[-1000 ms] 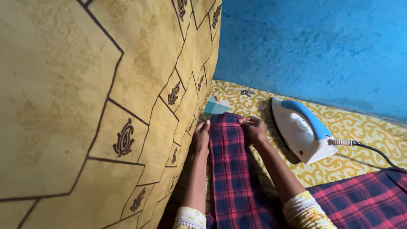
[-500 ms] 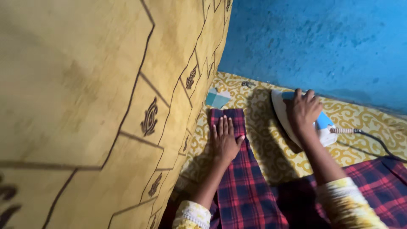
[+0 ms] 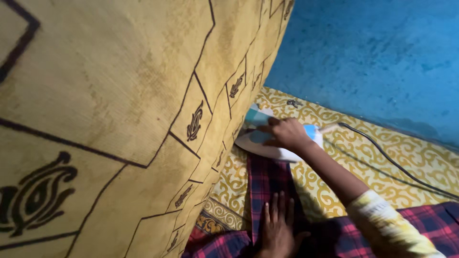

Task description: The person irons a red and blue plaid shirt laid out on a bed. They use a white and blue electric iron to smooth the fabric, moving it across the shirt's body and sleeves while adjusting the garment with their hands.

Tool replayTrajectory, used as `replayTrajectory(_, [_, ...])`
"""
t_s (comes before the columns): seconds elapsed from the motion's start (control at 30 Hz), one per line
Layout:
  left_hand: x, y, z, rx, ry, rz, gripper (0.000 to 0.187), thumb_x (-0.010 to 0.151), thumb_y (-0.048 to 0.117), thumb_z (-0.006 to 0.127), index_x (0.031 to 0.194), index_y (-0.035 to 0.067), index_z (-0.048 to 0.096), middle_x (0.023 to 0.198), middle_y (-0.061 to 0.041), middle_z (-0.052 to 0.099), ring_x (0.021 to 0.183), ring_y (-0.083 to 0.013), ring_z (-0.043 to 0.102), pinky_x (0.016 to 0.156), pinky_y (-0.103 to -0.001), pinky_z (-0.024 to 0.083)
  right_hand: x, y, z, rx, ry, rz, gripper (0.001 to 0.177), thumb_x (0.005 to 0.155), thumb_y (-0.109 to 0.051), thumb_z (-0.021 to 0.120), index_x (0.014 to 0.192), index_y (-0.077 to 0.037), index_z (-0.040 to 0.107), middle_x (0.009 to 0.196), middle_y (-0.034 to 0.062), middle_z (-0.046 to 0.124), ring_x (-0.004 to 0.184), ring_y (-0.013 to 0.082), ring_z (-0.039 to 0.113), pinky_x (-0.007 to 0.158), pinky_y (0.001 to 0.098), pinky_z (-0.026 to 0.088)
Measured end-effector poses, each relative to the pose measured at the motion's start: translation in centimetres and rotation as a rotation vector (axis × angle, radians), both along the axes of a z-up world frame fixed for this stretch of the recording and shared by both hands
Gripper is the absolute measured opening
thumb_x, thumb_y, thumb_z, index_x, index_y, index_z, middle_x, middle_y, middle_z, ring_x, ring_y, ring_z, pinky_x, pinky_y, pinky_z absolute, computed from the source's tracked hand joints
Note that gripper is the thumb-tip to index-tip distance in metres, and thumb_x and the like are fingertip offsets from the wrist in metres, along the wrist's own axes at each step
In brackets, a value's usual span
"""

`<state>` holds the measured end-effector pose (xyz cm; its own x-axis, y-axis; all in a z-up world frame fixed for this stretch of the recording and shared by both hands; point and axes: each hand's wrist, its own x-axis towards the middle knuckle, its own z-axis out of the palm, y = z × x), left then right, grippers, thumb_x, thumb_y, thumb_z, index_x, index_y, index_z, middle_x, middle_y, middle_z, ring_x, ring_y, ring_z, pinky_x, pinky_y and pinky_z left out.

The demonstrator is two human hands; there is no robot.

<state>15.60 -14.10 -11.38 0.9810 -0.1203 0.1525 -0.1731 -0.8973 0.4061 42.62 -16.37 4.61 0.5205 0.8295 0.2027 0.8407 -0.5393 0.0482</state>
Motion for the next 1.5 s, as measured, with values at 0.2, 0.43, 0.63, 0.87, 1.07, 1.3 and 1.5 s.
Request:
replayTrajectory(0.2, [0.0, 0.5, -0.2, 0.014, -0.231, 0.028, 0.108, 0.091, 0.076, 0.060, 0.161, 0.000, 0.029, 0.168, -0.028, 0.015, 0.155, -0.0434, 0.008, 0.116, -0.066, 0.003, 4.2, 1.1, -0.9, 0.027, 0.004, 0.073, 0.060, 0.074, -0.062, 0.076, 0.125, -0.032, 0.072, 0.110, 0.0070, 0.069, 0.070, 0.0295, 0.072, 0.061, 0.0427, 0.056])
replayTrajectory(0.43, [-0.8, 0.6, 3.3, -0.081, 0.029, 0.016, 0.100, 0.091, 0.063, 0.063, 0.161, 0.001, 0.028, 0.169, -0.027, 0.013, 0.157, -0.0427, 0.006, 0.118, -0.068, 0.001, 7.8, -9.8, -1.5, -0.125, -0.024, -0.223, 0.066, 0.077, -0.070, 0.069, 0.130, -0.031, 0.069, 0.099, 0.0090, 0.072, 0.085, 0.0337, 0.073, 0.070, 0.0472, 0.058])
replayTrajectory(0.63, [-1.4, 2.3, 6.3, -0.137, 0.021, -0.064, 0.083, 0.093, 0.053, 0.065, 0.151, -0.002, 0.042, 0.160, -0.030, 0.030, 0.150, -0.0445, 0.021, 0.115, -0.065, 0.012, 4.9, -19.7, -0.6, -0.154, -0.104, -0.477, 0.061, 0.079, -0.065, 0.067, 0.130, -0.031, 0.069, 0.115, 0.0086, 0.071, 0.090, 0.0357, 0.073, 0.072, 0.0490, 0.059])
replayTrajectory(0.87, [-8.0, 8.2, 7.0, -0.429, 0.117, 0.435, 0.035, 0.096, 0.025, 0.067, 0.127, 0.008, 0.065, 0.107, -0.018, 0.073, 0.097, -0.0365, 0.071, 0.086, -0.045, 0.055, -4.4, -19.4, -5.9, -0.038, -0.367, -0.658, 0.040, 0.086, -0.020, 0.057, 0.122, -0.009, 0.069, 0.120, 0.0226, 0.066, 0.094, 0.0376, 0.065, 0.084, 0.0537, 0.055])
replayTrajectory(1.07, [-9.8, 6.7, 7.1, -0.431, -0.186, 0.359, 0.037, 0.091, 0.017, 0.074, 0.124, 0.004, 0.064, 0.108, -0.018, 0.074, 0.100, -0.0365, 0.071, 0.085, -0.044, 0.057, -12.3, -9.9, -13.2, 0.018, 0.660, -0.670, 0.058, 0.081, -0.056, 0.084, 0.092, 0.001, 0.080, 0.085, 0.0192, 0.079, 0.082, 0.0302, 0.077, 0.075, 0.0405, 0.058])
replayTrajectory(1.3, [-14.3, 4.6, 10.5, -0.787, -0.329, 0.431, 0.058, 0.086, 0.013, 0.078, 0.137, 0.001, 0.053, 0.133, -0.017, 0.063, 0.110, -0.0296, 0.070, 0.091, -0.041, 0.057, -15.4, -7.4, -5.1, 0.867, 1.547, -0.466, 0.016, 0.097, -0.014, 0.065, 0.101, -0.001, 0.072, 0.088, 0.0064, 0.071, 0.075, 0.0179, 0.064, 0.066, 0.0338, 0.051])
replayTrajectory(1.5, [-20.9, 3.9, 6.8, -0.972, -0.219, 0.728, 0.050, 0.087, 0.018, 0.076, 0.130, -0.001, 0.058, 0.122, -0.015, 0.070, 0.101, -0.0228, 0.072, 0.086, -0.035, 0.057, -27.3, -12.7, 4.6, 1.021, 1.729, -0.351, 0.030, 0.093, -0.009, 0.056, 0.122, 0.000, 0.061, 0.110, 0.0123, 0.073, 0.095, 0.0232, 0.073, 0.087, 0.0392, 0.059])
